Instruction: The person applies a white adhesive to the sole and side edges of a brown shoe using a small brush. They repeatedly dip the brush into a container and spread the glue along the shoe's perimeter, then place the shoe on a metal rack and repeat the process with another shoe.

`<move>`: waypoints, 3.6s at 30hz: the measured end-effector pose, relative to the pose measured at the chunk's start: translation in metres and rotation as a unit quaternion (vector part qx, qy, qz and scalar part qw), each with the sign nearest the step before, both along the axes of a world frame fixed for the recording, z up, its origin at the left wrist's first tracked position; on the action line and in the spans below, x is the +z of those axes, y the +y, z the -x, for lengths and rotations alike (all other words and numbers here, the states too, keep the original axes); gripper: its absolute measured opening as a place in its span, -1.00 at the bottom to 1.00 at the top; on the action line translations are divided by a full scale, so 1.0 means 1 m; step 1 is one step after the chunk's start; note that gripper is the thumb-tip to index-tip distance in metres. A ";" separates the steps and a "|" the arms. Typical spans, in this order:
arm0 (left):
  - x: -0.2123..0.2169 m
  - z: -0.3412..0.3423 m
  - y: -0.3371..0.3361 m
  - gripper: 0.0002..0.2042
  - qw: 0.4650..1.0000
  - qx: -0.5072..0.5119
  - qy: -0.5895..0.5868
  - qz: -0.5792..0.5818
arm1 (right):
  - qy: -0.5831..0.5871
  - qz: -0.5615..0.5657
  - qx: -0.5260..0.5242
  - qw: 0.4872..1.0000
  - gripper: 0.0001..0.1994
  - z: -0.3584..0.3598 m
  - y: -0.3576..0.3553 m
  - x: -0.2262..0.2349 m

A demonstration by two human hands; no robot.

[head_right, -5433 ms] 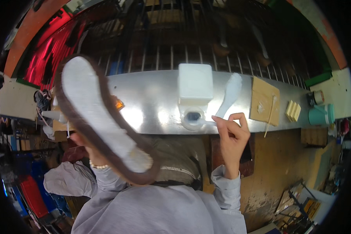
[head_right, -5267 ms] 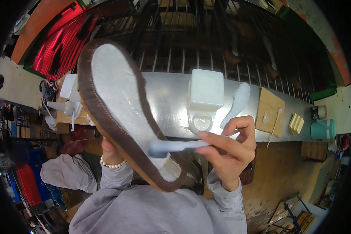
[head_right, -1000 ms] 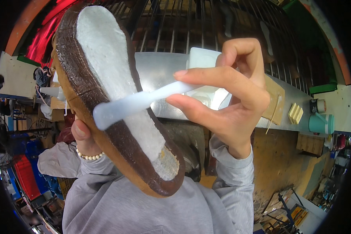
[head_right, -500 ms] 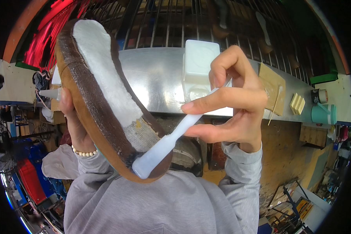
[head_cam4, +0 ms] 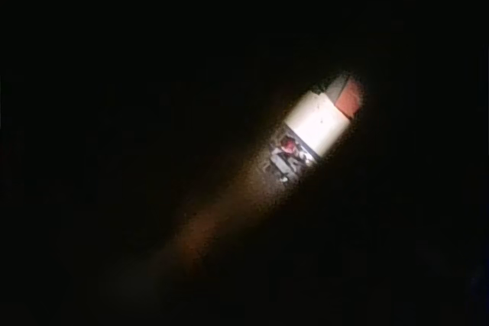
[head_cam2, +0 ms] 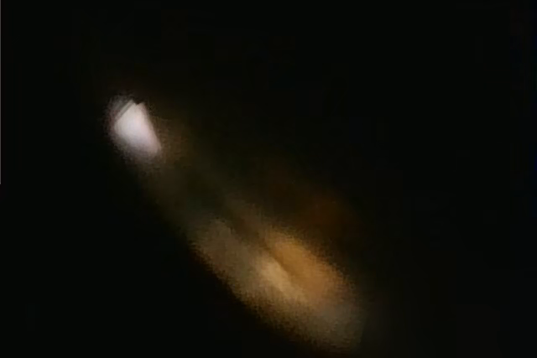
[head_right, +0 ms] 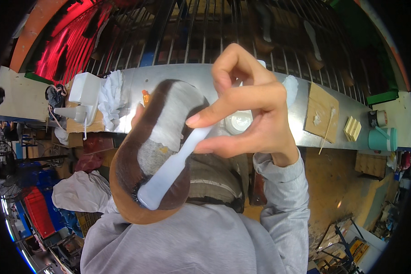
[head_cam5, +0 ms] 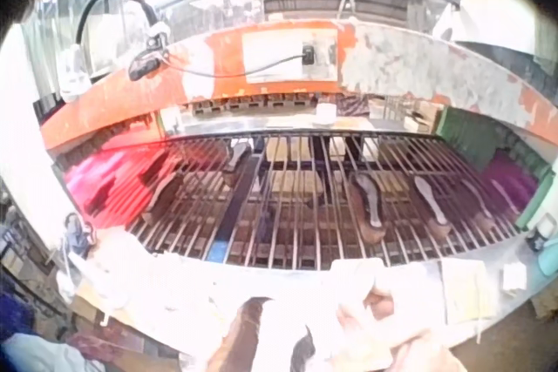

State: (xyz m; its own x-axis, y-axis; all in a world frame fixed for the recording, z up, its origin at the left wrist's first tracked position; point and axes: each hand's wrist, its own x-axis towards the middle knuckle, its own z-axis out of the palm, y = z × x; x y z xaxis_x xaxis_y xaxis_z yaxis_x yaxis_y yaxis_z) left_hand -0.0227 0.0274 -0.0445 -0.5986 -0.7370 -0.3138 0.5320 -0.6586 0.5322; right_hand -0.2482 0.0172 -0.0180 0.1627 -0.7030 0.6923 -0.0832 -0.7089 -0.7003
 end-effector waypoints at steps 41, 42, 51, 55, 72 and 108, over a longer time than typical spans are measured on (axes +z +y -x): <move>-0.015 0.006 0.029 -0.53 0.939 -0.122 0.199 -0.253 | 0.056 -0.029 0.136 0.989 -0.53 0.003 -0.024 0.002; -0.021 0.005 0.032 -0.52 0.939 -0.119 0.204 -0.251 | 0.054 -0.026 0.144 0.988 -0.53 0.002 -0.027 0.001; -0.022 -0.008 0.036 -0.49 0.952 -0.138 0.165 -0.219 | 0.071 -0.012 0.175 0.982 -0.55 0.004 -0.038 0.000; -0.018 -0.006 0.035 -0.48 0.957 -0.144 0.149 -0.203 | 0.085 -0.016 0.176 0.981 -0.55 0.008 -0.036 0.001; 0.041 0.016 -0.003 -0.42 0.994 0.015 0.070 -0.088 | 0.043 -0.122 -0.041 0.991 -0.72 0.011 0.023 0.010; 0.004 -0.007 0.010 -0.41 0.996 -0.032 -0.040 -0.078 | 0.035 -0.051 0.026 0.998 -0.57 0.012 0.010 0.008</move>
